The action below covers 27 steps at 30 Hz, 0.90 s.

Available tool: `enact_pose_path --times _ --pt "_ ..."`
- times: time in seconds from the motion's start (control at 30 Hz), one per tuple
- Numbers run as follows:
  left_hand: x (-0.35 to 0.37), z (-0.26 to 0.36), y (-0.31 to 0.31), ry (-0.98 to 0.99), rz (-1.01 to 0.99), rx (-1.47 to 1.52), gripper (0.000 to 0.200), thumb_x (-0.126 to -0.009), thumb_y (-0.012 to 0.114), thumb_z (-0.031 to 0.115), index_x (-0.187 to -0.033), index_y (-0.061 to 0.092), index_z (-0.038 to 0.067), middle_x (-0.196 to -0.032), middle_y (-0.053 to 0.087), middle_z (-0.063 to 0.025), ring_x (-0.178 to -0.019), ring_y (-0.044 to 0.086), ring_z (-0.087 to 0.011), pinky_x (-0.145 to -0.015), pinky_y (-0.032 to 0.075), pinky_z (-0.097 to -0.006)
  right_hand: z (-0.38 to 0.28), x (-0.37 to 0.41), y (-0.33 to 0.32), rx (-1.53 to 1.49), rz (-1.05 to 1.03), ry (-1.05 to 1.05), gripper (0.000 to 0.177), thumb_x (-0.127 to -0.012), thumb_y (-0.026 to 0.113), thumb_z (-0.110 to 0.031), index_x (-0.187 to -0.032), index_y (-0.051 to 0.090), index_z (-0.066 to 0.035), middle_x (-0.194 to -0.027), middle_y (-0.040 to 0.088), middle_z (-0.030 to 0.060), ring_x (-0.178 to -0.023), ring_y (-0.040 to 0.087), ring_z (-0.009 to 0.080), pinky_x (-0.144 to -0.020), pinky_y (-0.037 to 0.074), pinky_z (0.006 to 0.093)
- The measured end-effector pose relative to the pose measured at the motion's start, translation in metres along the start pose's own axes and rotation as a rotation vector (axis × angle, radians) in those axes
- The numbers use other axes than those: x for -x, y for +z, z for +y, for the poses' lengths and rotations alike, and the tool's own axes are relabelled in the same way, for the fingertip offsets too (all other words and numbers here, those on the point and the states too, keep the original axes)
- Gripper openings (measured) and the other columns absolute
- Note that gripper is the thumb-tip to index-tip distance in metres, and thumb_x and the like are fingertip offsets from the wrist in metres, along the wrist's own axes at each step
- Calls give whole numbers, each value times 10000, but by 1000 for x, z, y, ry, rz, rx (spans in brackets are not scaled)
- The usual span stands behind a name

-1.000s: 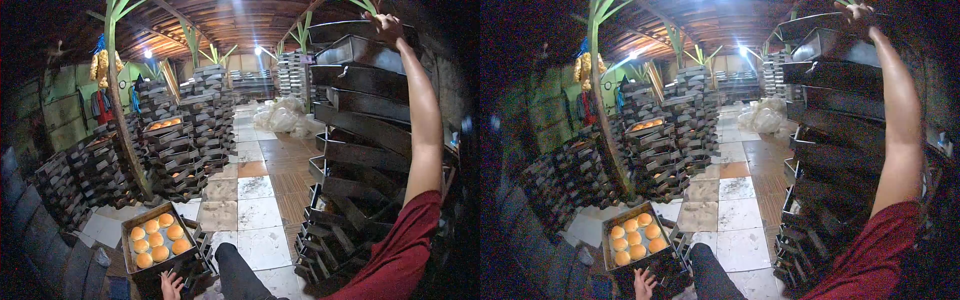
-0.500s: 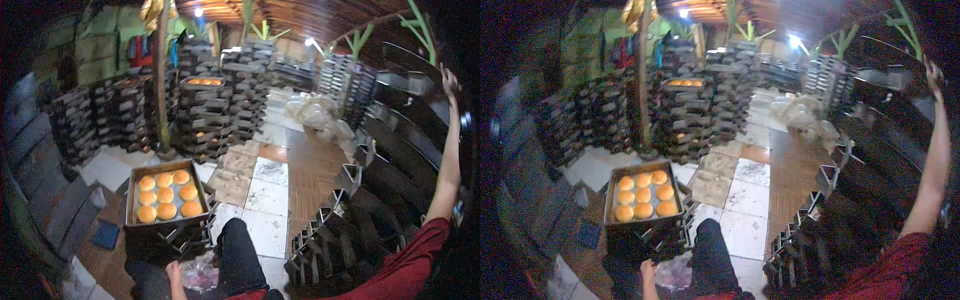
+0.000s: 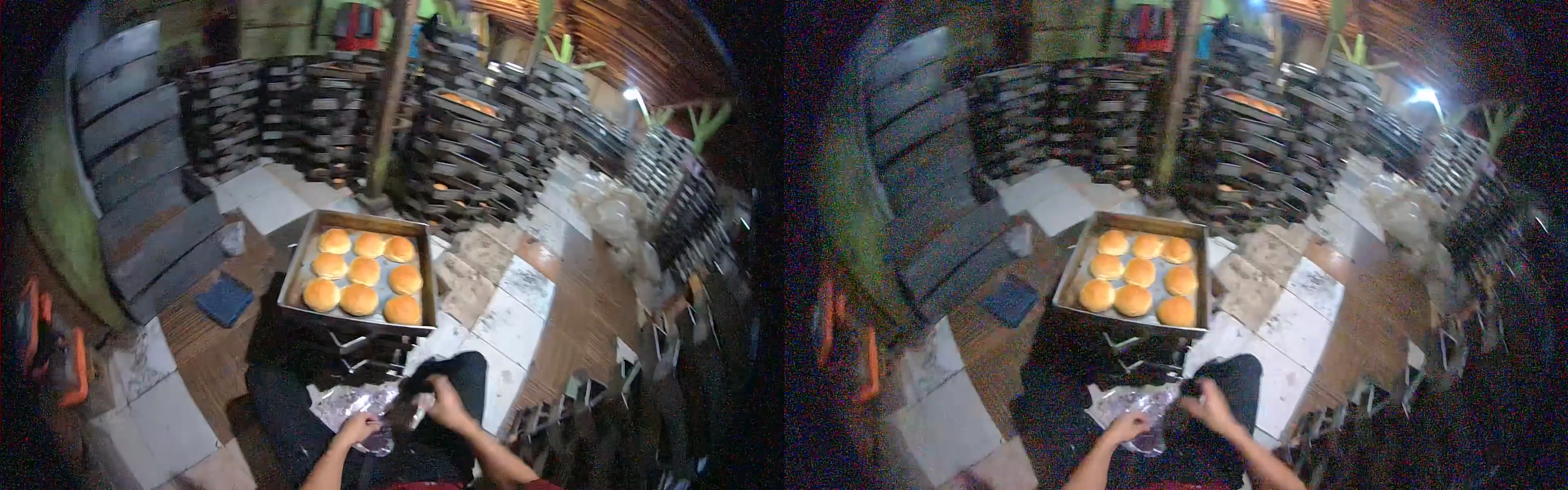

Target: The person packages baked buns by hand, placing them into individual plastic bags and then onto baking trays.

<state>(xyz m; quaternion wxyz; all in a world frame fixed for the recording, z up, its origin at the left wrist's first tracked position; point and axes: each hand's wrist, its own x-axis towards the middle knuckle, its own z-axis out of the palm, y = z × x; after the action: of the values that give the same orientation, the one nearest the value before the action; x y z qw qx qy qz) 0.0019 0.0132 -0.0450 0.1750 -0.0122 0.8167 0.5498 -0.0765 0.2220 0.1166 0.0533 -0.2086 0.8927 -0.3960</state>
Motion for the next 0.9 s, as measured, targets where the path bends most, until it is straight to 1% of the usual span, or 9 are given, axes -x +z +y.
enact_pose_path --times 0.07,0.13,0.3,0.43,0.53,0.6,0.67,0.83,0.9 --pt "27 51 -24 -54 10 -23 227 -759 616 221 -879 637 29 -843 644 -145 -778 615 -243 -714 463 -320 42 5 83 264 -197 -390 342 -761 654 -191 -959 480 26 -855 524 205 -788 540 339 -681 446 382" --pt "27 42 -23 -85 84 20 210 -777 597 207 -884 639 30 -838 641 -149 -774 614 -246 -715 462 -326 64 16 116 86 -453 -226 270 -789 623 -196 -854 469 16 -828 510 202 -782 515 383 -671 440 397" --pt "30 51 -18 -68 271 -293 305 -766 615 268 -998 591 72 -989 582 -152 -892 558 -293 -827 421 -364 44 15 103 337 -195 -544 93 -710 519 -59 -792 531 -17 -832 513 168 -775 523 327 -658 435 411" --pt "29 54 -26 -37 289 -494 579 -725 665 281 -1210 421 81 -1208 448 -180 -1049 476 -321 -910 379 -379 27 13 106 223 -358 -315 150 -751 487 -58 -896 516 -34 -852 523 179 -801 533 344 -675 444 427" --pt "26 35 -20 -57 102 73 561 -691 690 208 -1174 437 76 -1249 417 -128 -1187 362 -318 -985 241 -499 35 18 111 209 -572 57 246 -758 509 -104 -994 462 -56 -936 541 239 -837 556 376 -647 444 465" --pt "30 64 -24 146 303 -450 560 -694 678 206 -1181 431 82 -1213 446 -122 -1156 400 -320 -980 240 -508 37 17 107 170 -595 87 181 -763 524 -123 -920 504 -35 -1016 529 237 -886 542 377 -699 447 455" --pt "23 54 -18 179 162 -528 517 -708 664 263 -1157 460 107 -1222 455 -105 -1186 375 -293 -1011 206 -514 17 13 89 407 -64 -620 167 -771 549 -169 -806 533 -6 -1049 514 219 -932 514 369 -749 437 439" --pt "24 66 -29 246 132 -547 256 -715 640 281 -877 615 84 -1018 507 -88 -975 466 -303 -867 332 -467 22 17 92 -316 -301 185 205 -741 693 -156 -850 598 -11 -911 602 121 -803 564 179 -753 444 282" --pt "15 60 -48 116 59 -209 233 -782 607 276 -849 627 54 -853 572 -64 -823 537 -206 -746 426 -356 51 21 113 -448 -422 211 212 -755 683 -189 -832 600 -10 -852 616 95 -767 566 155 -716 447 276"
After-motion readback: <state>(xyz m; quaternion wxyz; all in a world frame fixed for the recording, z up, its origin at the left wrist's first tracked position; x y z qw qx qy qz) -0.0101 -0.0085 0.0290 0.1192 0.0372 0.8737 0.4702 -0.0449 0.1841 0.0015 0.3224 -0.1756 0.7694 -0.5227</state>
